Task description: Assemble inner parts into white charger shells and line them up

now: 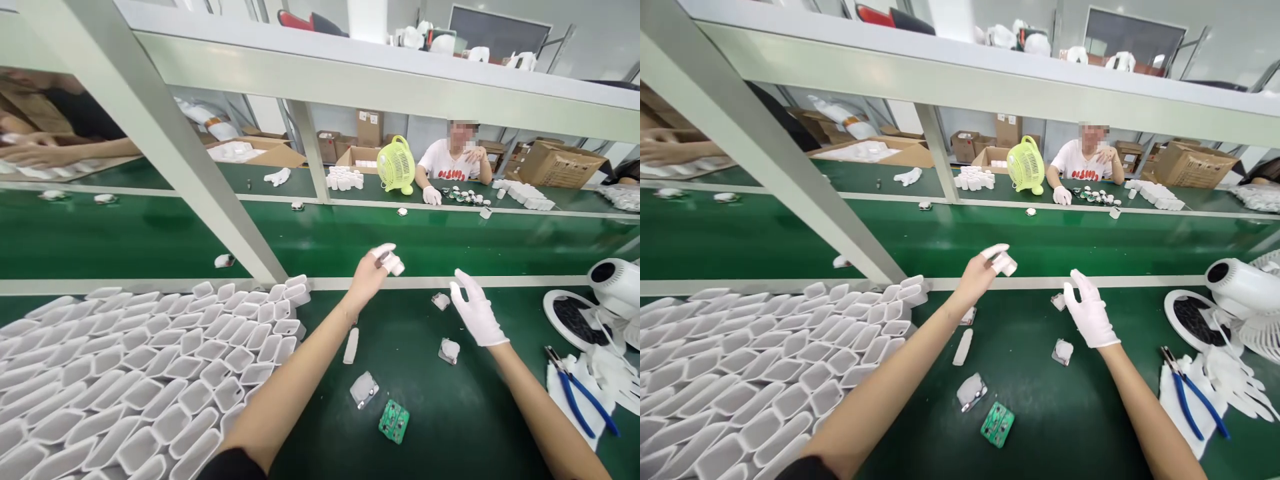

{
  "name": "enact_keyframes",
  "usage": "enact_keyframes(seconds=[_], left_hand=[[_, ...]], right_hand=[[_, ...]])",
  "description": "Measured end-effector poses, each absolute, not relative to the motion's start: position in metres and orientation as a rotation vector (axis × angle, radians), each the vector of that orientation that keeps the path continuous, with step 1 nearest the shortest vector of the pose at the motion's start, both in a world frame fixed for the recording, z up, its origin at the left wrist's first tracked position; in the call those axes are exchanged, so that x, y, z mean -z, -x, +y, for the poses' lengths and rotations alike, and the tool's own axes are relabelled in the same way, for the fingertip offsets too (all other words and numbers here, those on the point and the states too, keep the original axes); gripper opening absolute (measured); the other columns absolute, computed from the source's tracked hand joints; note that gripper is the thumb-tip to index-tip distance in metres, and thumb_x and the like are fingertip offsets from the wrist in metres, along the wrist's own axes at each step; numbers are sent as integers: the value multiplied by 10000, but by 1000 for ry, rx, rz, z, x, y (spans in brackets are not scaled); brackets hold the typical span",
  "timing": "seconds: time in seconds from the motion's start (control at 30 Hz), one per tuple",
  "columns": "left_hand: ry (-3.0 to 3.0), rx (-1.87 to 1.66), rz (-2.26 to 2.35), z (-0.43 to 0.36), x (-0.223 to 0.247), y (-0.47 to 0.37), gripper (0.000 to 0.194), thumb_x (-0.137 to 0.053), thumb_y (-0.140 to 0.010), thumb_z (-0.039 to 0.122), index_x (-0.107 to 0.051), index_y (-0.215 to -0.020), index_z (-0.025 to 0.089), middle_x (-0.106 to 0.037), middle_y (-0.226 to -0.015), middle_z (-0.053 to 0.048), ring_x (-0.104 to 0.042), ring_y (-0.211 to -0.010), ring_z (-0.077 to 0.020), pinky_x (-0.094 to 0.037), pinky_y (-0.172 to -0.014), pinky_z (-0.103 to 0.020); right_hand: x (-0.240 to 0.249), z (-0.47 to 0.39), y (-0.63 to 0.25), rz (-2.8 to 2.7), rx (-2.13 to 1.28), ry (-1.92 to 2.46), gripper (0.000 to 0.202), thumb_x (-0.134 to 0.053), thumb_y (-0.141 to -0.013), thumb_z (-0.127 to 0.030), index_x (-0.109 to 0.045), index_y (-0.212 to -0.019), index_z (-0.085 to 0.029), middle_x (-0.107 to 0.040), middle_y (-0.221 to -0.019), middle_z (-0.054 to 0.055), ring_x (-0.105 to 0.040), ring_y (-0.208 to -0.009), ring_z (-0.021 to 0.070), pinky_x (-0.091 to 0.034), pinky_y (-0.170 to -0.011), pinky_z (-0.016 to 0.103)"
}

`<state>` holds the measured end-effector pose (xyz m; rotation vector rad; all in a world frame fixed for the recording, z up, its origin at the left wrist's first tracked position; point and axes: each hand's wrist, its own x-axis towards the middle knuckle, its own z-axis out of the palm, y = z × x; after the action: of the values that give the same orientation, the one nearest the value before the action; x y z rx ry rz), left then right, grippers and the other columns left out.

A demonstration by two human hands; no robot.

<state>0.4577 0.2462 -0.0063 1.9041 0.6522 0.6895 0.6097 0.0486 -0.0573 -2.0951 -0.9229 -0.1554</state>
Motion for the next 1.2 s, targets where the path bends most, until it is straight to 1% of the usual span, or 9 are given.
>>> enact_keyframes(seconds=[0.2,0.33,0.47,0.63,0.8,0.9,1.0,1.1,1.2], left_hand=[[-2231,-632,830,289,37,-493,458,-490,-743,81,-568,-1194,107,-471,-1310,-172,-519,-1141,-312,-360,-999,-464],[-2388,-752,762,243,28,-488,453,-464,-822,177,-470,-1271,115,-413,-1371,-174,-264,-1337,-323,-188,-1063,-546],[-2542,-717,317,167,12,-477,161,-527,-830,335,-596,-875,197,-623,-917,-19,-548,-927,-171,-360,-921,-333],[-2584,-766,165,125,12,-466,262,-336,-888,191,-474,-670,145,-571,-708,-34,-479,-660,-147,-345,-766,-353],[-2621,-756,-124,111,17,-452,200,-418,-804,187,-436,-608,150,-528,-618,-6,-417,-596,-125,-324,-783,-336],[-2615,-801,-152,102,19,-444,221,-401,-821,190,-407,-603,153,-519,-610,-14,-408,-585,-127,-322,-777,-344],[-2548,-831,-86,98,23,-435,212,-400,-873,232,-449,-681,156,-552,-706,-31,-466,-664,-146,-340,-756,-328],[-2459,-774,149,93,30,-428,220,-515,-853,367,-494,-858,148,-563,-831,-54,-496,-745,-171,-366,-692,-302],[-2551,-661,173,83,38,-425,178,-415,-900,280,-497,-816,147,-569,-821,-65,-506,-745,-178,-365,-682,-308]], right_hand=[[40,59,-588,-1015,356,1906,454,-453,-883,-460,-574,-1229,-192,-527,-1311,55,-504,-1204,191,-384,-1074,376],[35,70,-587,-964,493,1874,389,-464,-877,-416,-613,-1157,-191,-560,-1264,58,-539,-1146,194,-428,-1022,380],[21,88,-588,-823,419,1781,394,-477,-848,-414,-625,-1120,-169,-575,-1231,74,-533,-1143,202,-405,-1034,385],[5,95,-576,-593,352,1765,414,-532,-796,-427,-615,-1098,-157,-580,-1196,86,-554,-1087,226,-424,-992,419],[11,77,-560,-631,-129,1541,712,-629,-723,-374,-383,-1378,-246,-360,-1437,94,-488,-1209,244,-492,-902,379],[15,76,-552,-668,-587,1242,590,-509,-824,-450,-403,-1363,-234,-420,-1406,95,-515,-1200,232,-476,-935,384],[9,79,-549,-648,-539,1125,539,-337,-902,-510,-463,-1318,-190,-413,-1415,96,-481,-1243,220,-398,-1029,395],[0,78,-548,-618,-495,1061,665,-132,-925,-565,-357,-1411,-171,-333,-1464,104,-452,-1272,211,-382,-1043,399],[0,71,-546,-639,-586,993,694,-93,-924,-573,-308,-1441,-163,-296,-1481,105,-443,-1280,211,-396,-1029,403]])
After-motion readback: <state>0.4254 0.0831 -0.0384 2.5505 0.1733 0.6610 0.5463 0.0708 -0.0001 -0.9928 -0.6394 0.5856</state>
